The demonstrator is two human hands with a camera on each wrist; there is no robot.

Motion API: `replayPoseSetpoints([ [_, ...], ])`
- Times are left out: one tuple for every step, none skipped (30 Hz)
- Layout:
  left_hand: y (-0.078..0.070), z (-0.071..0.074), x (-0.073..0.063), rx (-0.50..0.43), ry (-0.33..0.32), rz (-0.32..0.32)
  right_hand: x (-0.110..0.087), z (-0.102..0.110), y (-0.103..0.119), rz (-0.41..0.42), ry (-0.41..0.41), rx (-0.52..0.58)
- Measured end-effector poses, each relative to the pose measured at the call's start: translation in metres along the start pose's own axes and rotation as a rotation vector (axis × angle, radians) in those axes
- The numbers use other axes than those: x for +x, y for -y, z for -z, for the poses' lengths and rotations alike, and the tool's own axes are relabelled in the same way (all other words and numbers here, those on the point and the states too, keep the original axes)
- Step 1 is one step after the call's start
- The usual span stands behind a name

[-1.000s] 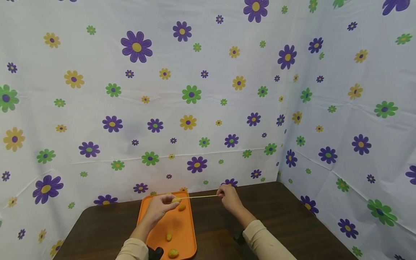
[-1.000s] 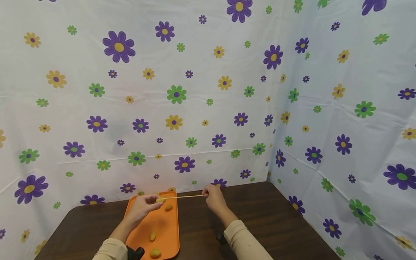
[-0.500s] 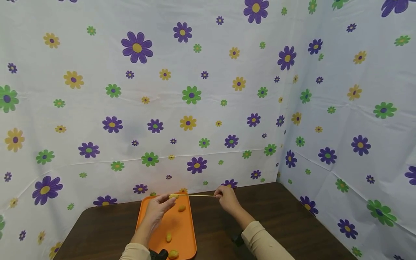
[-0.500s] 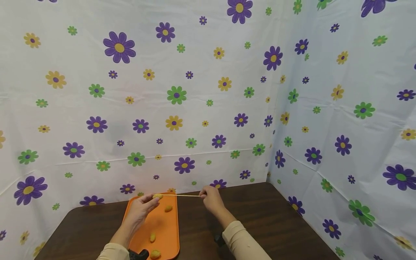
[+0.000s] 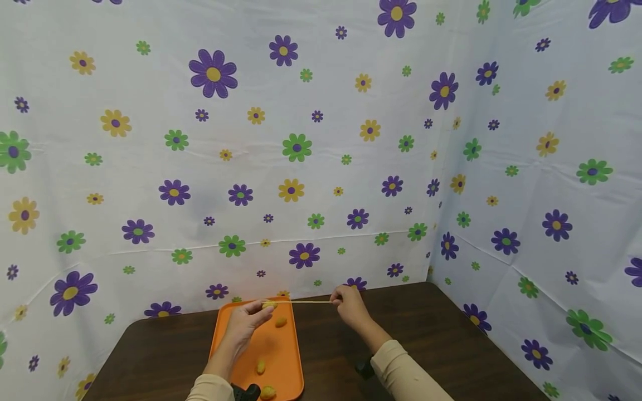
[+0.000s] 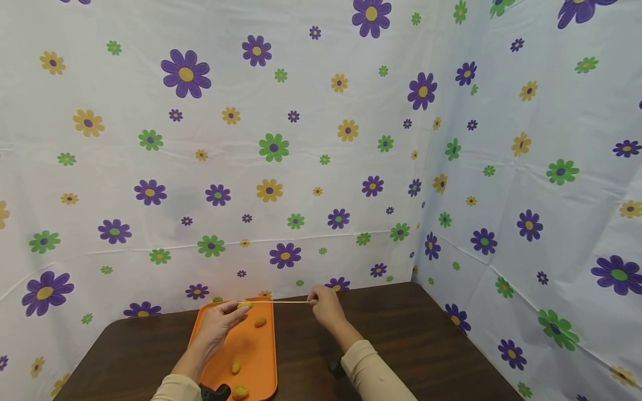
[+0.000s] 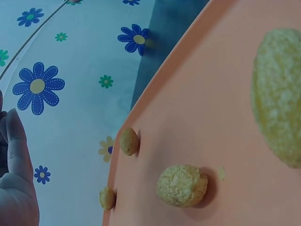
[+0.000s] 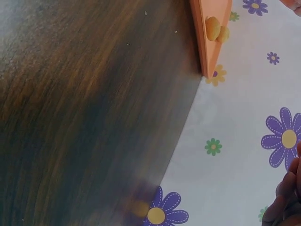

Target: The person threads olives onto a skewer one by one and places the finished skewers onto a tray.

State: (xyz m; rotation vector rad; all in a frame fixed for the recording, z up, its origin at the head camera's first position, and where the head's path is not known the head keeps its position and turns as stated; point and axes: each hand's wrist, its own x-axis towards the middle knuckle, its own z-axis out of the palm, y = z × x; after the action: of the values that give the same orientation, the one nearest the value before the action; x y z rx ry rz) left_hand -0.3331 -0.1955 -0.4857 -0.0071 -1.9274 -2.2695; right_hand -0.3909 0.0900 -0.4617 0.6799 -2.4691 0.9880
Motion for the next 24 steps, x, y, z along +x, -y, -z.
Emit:
replayPoseSetpoints([
  [0.0, 0.0, 0.0, 0.002, 0.003, 0.001, 0.0, -0.0001, 0.0, 0.004, -0.002, 0.0],
  [0.0, 0.0, -0.0002, 0.008, 0.007, 0.001, -0.0001, -0.0003, 0.0, 0.004, -0.003, -0.002],
  [0.0, 0.0001, -0.0003, 0.013, 0.009, 0.002, -0.0002, -0.0004, 0.0002, 0.001, -0.003, -0.005],
  [-0.0001, 0.0002, -0.0005, 0.017, 0.011, 0.004, -0.0001, -0.0005, 0.0005, 0.001, -0.002, -0.006],
  [0.0002, 0.0002, -0.0004, 0.022, 0.012, 0.008, 0.0, -0.0005, 0.0008, -0.002, 0.0, -0.007],
  [0.0002, 0.0003, -0.0003, 0.027, 0.013, 0.008, 0.0002, -0.0006, 0.0013, -0.011, 0.004, -0.007],
  [-0.0003, 0.0002, -0.0004, 0.029, 0.013, 0.011, 0.0004, -0.0006, 0.0019, -0.015, 0.007, -0.006],
  [-0.0006, 0.0001, -0.0004, 0.033, 0.012, 0.013, 0.0005, -0.0006, 0.0025, -0.018, 0.01, -0.005],
  [-0.0007, -0.0001, -0.0002, 0.038, 0.011, 0.016, 0.0006, -0.0004, 0.0034, -0.02, 0.013, -0.005],
  [-0.0007, -0.0004, 0.0, 0.043, 0.008, 0.018, 0.0007, -0.0002, 0.0043, -0.022, 0.015, -0.003],
  [-0.0004, -0.0005, 0.0001, 0.051, 0.006, 0.018, 0.0006, -0.0002, 0.0051, -0.023, 0.017, 0.0],
  [-0.0003, -0.0005, 0.0002, 0.057, 0.004, 0.017, 0.0005, -0.0002, 0.0057, -0.021, 0.018, 0.0],
  [0.0, -0.0007, 0.0004, 0.062, -0.001, 0.021, 0.0003, -0.0002, 0.0064, -0.015, 0.018, 0.001],
  [0.001, -0.0006, 0.0011, 0.066, -0.005, 0.027, 0.0003, -0.0005, 0.0065, -0.01, 0.017, -0.001],
  [0.0018, -0.0006, 0.0016, 0.071, -0.007, 0.028, 0.0002, -0.0011, 0.0067, -0.009, 0.017, -0.003],
  [0.0021, -0.0008, 0.0017, 0.073, -0.009, 0.029, 0.0, -0.0016, 0.0067, -0.007, 0.017, -0.002],
  [0.0027, -0.0006, 0.002, 0.074, -0.01, 0.028, -0.0001, -0.0021, 0.0069, -0.008, 0.018, -0.003],
  [0.0032, -0.0005, 0.0022, 0.074, -0.009, 0.029, -0.0002, -0.0026, 0.0071, -0.008, 0.019, -0.004],
  [0.0033, -0.0005, 0.0021, 0.077, -0.007, 0.031, 0.0, -0.0032, 0.0071, -0.011, 0.021, -0.007],
  [0.0033, -0.0003, 0.0017, 0.079, -0.003, 0.029, 0.0002, -0.0037, 0.0072, -0.013, 0.022, -0.009],
  [0.0026, -0.0006, 0.0009, 0.077, 0.001, 0.025, 0.0003, -0.0038, 0.0079, -0.018, 0.024, -0.009],
  [0.0019, -0.0006, 0.0005, 0.072, 0.002, 0.025, 0.0004, -0.0038, 0.0088, -0.022, 0.026, -0.011],
  [0.0015, -0.0007, 0.0004, 0.062, 0.002, 0.024, 0.0005, -0.004, 0.0096, -0.025, 0.029, -0.009],
  [0.0007, -0.0011, 0.0, 0.049, 0.0, 0.026, 0.0007, -0.0042, 0.01, -0.025, 0.03, -0.007],
])
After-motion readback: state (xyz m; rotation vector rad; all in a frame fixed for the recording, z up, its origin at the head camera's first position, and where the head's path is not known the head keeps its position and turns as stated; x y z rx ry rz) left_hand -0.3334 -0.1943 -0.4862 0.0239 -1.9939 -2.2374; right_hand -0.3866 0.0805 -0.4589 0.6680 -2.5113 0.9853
